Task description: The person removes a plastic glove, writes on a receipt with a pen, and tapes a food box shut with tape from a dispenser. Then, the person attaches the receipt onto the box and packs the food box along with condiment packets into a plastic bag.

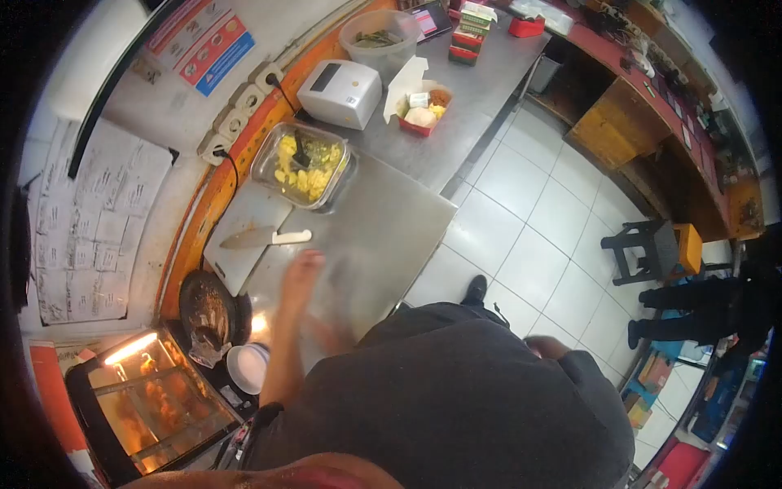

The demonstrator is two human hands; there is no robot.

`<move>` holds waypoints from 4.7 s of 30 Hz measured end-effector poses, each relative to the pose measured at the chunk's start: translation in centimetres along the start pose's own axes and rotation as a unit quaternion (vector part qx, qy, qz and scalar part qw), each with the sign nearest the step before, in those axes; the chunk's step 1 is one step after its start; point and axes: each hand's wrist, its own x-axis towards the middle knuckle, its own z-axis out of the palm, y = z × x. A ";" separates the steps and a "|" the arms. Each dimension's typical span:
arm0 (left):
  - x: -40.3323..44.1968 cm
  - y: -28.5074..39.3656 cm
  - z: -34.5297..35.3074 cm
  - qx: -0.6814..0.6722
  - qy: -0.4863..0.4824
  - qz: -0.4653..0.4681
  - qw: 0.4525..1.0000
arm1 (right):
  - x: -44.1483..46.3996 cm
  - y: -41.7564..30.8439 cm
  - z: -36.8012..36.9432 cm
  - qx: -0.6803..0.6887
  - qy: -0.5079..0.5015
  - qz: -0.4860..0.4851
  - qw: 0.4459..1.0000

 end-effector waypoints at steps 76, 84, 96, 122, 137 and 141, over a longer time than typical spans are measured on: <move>27.2 77.8 66.5 -0.105 -0.026 0.608 0.787 | -19.1 26.0 -62.9 0.413 0.472 -0.557 0.545; 26.7 77.4 66.9 -0.201 -0.136 0.504 0.829 | -17.5 27.7 -63.0 0.462 0.398 -0.589 0.531; 27.0 78.6 67.9 -0.446 -0.381 0.201 0.785 | -17.3 28.6 -64.6 0.480 0.346 -0.602 0.537; 29.0 79.3 65.6 -0.434 -0.321 0.283 0.793 | -8.9 24.7 -58.4 0.479 0.112 -0.462 0.738; 28.4 79.7 62.7 -0.426 -0.309 0.329 0.784 | 14.2 38.8 -37.1 0.163 0.191 -0.037 0.967; 28.1 80.0 62.4 -0.398 -0.280 0.351 0.800 | 19.5 41.6 -31.5 0.156 0.153 -0.064 0.974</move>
